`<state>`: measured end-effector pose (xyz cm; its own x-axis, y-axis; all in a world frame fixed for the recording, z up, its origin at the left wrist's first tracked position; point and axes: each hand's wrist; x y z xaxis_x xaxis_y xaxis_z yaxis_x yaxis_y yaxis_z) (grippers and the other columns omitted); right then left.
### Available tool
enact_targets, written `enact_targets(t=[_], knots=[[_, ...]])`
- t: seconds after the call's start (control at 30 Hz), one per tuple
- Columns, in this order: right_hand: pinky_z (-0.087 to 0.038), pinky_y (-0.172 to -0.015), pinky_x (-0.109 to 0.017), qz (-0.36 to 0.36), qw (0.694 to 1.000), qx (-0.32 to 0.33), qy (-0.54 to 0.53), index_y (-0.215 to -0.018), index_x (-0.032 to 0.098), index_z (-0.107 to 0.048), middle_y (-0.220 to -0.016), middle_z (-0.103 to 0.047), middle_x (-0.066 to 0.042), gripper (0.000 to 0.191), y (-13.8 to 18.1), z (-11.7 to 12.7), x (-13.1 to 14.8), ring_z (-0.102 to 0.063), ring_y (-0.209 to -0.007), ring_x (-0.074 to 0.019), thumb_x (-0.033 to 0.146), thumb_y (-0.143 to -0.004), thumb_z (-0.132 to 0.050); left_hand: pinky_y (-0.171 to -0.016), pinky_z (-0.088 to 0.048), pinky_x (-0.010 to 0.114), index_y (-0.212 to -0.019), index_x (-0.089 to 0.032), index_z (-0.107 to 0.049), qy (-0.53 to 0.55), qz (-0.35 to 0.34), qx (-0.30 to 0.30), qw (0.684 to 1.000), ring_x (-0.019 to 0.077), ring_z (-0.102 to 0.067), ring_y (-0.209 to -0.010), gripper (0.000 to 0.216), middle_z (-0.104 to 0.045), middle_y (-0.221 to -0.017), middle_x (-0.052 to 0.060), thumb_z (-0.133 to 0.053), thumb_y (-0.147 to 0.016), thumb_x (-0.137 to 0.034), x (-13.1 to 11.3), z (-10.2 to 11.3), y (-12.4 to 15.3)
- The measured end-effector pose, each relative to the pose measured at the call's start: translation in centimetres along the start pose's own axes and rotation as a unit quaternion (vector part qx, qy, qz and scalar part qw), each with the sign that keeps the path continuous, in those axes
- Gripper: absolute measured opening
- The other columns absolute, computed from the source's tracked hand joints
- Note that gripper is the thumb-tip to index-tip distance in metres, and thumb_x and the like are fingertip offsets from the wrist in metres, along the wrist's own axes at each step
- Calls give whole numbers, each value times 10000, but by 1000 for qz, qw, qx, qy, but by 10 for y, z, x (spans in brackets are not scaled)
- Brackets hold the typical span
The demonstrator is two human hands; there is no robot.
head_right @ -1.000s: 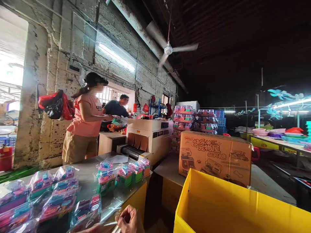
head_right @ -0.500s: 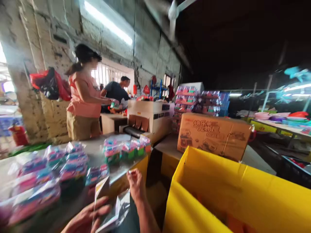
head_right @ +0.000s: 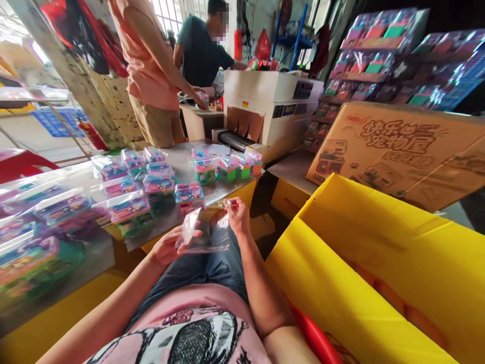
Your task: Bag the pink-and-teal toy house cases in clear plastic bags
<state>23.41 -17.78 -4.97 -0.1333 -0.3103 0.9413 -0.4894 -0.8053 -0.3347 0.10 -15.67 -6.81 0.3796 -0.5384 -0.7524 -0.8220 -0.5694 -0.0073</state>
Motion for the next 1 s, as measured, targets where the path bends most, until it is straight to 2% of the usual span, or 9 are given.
enact_targets(t=[0.07,0.17,0.3,0.47,0.6,0.67,0.77,0.9,1.0], knots=[[-468,-632,-238,-8,1000,16,1,-788,183,-577,-688,-618,12,317,5,-5,0,-597,-627,-129,492,-819,-643,-361,-327,126,-1190,-163,-691,-57,23,31,998,16,-488,-391,372,-753,-984,111,-704,-819,-191,3,-8,-5],[-462,-607,-238,-20,998,59,21,-783,200,-574,-685,-615,18,299,14,-17,0,-578,-610,-132,490,-813,-643,-372,-268,138,-1176,-159,-709,-146,25,48,988,19,-448,-417,416,-717,-828,74,-773,-771,-232,2,-27,-16],[-476,-631,-250,-40,985,162,45,-811,204,-599,-755,-648,3,262,25,-28,-5,-607,-672,-145,458,-795,-659,-481,-324,156,-1113,-139,-742,-239,-70,17,968,47,-459,-531,453,-593,-660,-1,-855,-684,-230,-11,-37,-22],[-513,-725,-274,-61,953,294,35,-981,211,-635,-925,-669,-18,340,14,-26,-26,-629,-789,-148,464,-769,-715,-603,-450,214,-1177,-130,-711,-275,-200,-55,939,137,-594,-702,603,-677,-818,61,-871,-651,-377,-39,-2,-9],[-534,-837,-342,-43,964,255,56,-1105,214,-601,-1086,-644,-69,525,-29,-37,-53,-634,-938,-189,476,-691,-790,-851,-536,356,-1192,-140,-697,-280,-213,-111,930,292,-659,-1011,689,-698,-1142,155,-880,-607,-455,-58,43,3],[-523,-899,-387,-17,967,240,89,-1231,229,-550,-1265,-587,-115,711,-54,-53,-69,-596,-1100,-239,458,-624,-839,-924,-526,409,-1244,-166,-666,-290,-202,-127,927,324,-646,-1080,708,-688,-1185,150,-876,-624,-435,-65,60,5],[-502,-969,-415,12,958,277,80,-1404,260,-418,-1463,-449,-140,1003,-82,-84,-90,-497,-1285,-284,454,-537,-883,-962,-512,467,-1325,-190,-601,-312,-180,-148,921,335,-652,-1082,751,-684,-1191,149,-856,-659,-428,-72,73,2],[-482,-1019,-403,34,941,334,48,-1424,255,-408,-1333,-587,-86,1070,-99,-109,-104,-593,-1178,-254,463,-494,-896,-1082,-407,517,-1364,-201,-559,-342,-180,-147,910,365,-545,-1253,782,-605,-1330,159,-836,-679,-460,-81,80,-9],[-520,-953,-398,23,954,297,43,-1355,231,-483,-1195,-668,-63,988,-108,-100,-104,-646,-1060,-249,418,-485,-912,-1120,-358,522,-1368,-220,-559,-421,-190,-147,875,383,-475,-1319,786,-544,-1408,151,-809,-690,-528,-90,87,-22]])
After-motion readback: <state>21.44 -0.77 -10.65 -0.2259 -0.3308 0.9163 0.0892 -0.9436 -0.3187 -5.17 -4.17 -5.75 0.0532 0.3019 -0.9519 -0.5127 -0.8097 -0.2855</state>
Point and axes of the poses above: each hand's wrist, its own y-axis away from the middle knuckle, its own z-axis out of the back of the hand, x = y × z
